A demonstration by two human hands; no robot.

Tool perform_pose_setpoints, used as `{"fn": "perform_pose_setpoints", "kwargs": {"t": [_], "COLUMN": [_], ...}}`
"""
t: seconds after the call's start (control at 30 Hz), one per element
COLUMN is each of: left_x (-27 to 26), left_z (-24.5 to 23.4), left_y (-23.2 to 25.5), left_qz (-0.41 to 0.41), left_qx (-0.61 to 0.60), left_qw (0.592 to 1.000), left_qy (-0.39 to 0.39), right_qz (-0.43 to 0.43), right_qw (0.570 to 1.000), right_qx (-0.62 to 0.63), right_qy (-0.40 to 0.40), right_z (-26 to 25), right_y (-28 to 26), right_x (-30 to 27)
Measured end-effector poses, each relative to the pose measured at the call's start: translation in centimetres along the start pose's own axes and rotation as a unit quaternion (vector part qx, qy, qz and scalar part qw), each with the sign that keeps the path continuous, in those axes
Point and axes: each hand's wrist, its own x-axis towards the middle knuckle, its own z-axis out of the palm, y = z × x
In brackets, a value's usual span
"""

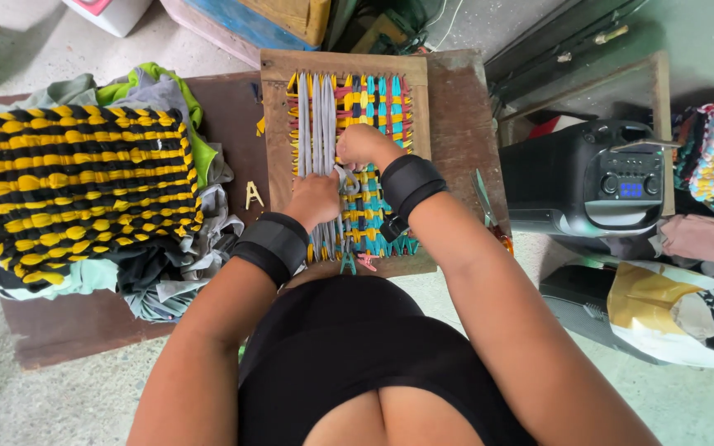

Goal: The person is weaving a rug or mat using fabric strips on a wooden loom frame.

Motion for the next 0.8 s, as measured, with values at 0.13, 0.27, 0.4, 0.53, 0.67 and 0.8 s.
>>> {"fn": "perform_pose_setpoints", "kwargs": {"t": [0.13,0.27,0.4,0.53,0.67,0.8], "left_x": [0.2,-0.8,-1.5,-2.9,-2.4,-1.9], "left_z": [-0.1,-0.3,-0.9,-2.0,-0.1,0.7], "left_y": [0.1,0.3,0.3,1.4,0.5,0.0], "left_qz": [-0.003,0.004,0.007,-0.025,0.014,0.041], "left_qx": [0.005,0.013,-0.023,-0.054,-0.019,0.005], "left_qw": [1.000,1.000,0.999,0.997,0.998,0.995], "left_qy": [0.004,0.013,0.044,0.043,0.064,0.088], "right_qz": [0.012,-0.061,-0.053,0.028,-0.097,-0.047], "right_qw": [0.997,0.991,0.966,0.928,0.969,0.921], "right_qx": [0.076,-0.110,0.223,0.337,0.053,-0.379], "right_qy": [-0.026,0.052,0.117,0.156,0.219,0.074], "right_z": [0.2,0.5,-3.3,-7.4,-8.3,-7.7], "right_y": [-0.5,0.2,-0.2,-1.7,-1.9,-3.0], "right_x": [-0.3,0.5,-0.9,-1.5,-2.1,-2.4]}}
